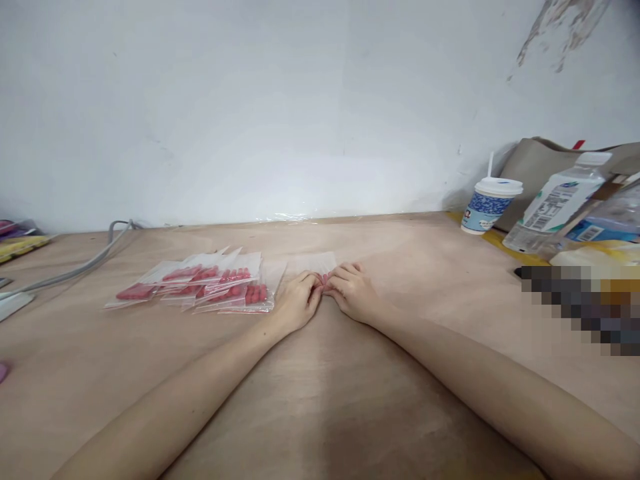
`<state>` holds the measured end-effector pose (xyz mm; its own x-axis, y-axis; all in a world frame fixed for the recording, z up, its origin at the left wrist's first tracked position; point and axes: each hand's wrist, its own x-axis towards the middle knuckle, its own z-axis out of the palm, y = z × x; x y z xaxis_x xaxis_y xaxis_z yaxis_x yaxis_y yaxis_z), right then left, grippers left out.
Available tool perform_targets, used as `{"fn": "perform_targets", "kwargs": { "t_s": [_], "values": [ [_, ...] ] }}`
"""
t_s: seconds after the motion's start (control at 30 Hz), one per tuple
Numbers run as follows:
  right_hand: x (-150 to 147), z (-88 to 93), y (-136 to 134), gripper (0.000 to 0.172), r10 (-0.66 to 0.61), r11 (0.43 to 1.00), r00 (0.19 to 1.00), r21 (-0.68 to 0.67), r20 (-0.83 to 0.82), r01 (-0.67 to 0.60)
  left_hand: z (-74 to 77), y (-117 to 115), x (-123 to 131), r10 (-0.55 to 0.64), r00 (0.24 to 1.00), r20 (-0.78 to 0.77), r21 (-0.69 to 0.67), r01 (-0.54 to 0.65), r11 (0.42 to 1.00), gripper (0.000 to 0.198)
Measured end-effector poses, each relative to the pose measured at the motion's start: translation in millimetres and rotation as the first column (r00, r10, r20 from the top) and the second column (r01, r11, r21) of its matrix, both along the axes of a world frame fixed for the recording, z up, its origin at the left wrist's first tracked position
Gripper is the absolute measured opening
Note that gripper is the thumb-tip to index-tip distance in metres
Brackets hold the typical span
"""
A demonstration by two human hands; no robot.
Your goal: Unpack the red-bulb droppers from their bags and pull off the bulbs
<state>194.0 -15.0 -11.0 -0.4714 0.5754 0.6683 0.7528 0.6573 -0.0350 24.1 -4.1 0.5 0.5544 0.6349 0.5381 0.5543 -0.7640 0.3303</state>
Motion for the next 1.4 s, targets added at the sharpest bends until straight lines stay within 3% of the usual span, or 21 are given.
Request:
{"fn": "perform_targets", "kwargs": {
  "t_s": [0.17, 0.33, 0.43, 0.53, 0.63, 0.77, 0.87, 1.07, 1.13, 1.23, 1.4],
  "values": [
    [-6.9, 2.7, -2.3, 0.013, 0.037, 0.998, 0.999, -0.044, -0.032, -0.038, -1.8, -2.1, -2.8, 0.062, 0.998, 0.011, 0.008, -0.062, 0.998, 0.011],
    [-5.7, 4.5, -9.6, 0.011, 0.157, 0.973, 0.978, -0.149, -0.138, -0.177, -2.6, -0.3, -4.3, 0.159, 0.974, 0.159, -0.003, -0.160, 0.987, 0.013],
    [5.2, 7.1, -10.6, 0.010, 0.268, 0.893, 0.929, -0.297, -0.254, -0.338, -1.1, -1.2, -5.4, 0.238, 0.935, 0.262, 0.009, -0.249, 0.969, 0.012],
    [21.7, 9.3, -4.9, 0.011, 0.313, 0.798, 0.886, -0.411, -0.343, -0.441, 0.6, -2.9, -7.6, 0.198, 0.941, 0.276, 0.003, -0.207, 0.978, 0.014],
    [35.8, 8.0, 5.3, 0.011, 0.214, 0.771, 0.894, -0.494, -0.394, -0.402, 0.6, -2.8, -9.4, 0.115, 0.981, 0.155, -0.005, -0.115, 0.993, 0.017],
    [42.3, 1.5, 17.4, 0.008, -0.013, 0.891, 0.909, -0.417, -0.416, -0.179, -0.3, -2.5, -10.7, 0.071, 0.994, -0.077, -0.055, -0.076, 0.996, 0.029],
    [40.4, -0.2, 19.6, 0.013, -0.138, 0.916, 0.912, -0.399, -0.387, -0.031, 0.9, -4.8, -13.6, 0.053, 0.989, -0.137, -0.087, -0.066, 0.994, 0.034],
    [31.6, 11.4, 13.1, 0.026, -0.125, 0.853, 0.963, -0.521, -0.239, -0.018, 1.3, -6.3, -24.7, 0.076, 0.995, -0.069, -0.111, -0.084, 0.990, 0.032],
    [29.9, 13.9, 13.1, 0.024, -0.078, 0.811, 0.972, -0.581, -0.222, -0.068, 0.6, -4.9, -27.0, 0.078, 0.995, -0.054, -0.124, -0.085, 0.989, 0.033],
    [29.4, 12.1, 16.0, 0.024, 0.012, 0.733, 0.955, -0.647, -0.295, -0.209, 0.4, -3.0, -27.9, 0.094, 0.995, -0.043, -0.144, -0.100, 0.985, 0.032],
    [25.5, 6.0, 17.8, 0.042, -0.052, 0.627, 0.851, -0.681, -0.522, -0.379, 0.2, -1.7, -27.5, 0.084, 0.996, -0.021, -0.148, -0.086, 0.985, 0.031]
  ]
}}
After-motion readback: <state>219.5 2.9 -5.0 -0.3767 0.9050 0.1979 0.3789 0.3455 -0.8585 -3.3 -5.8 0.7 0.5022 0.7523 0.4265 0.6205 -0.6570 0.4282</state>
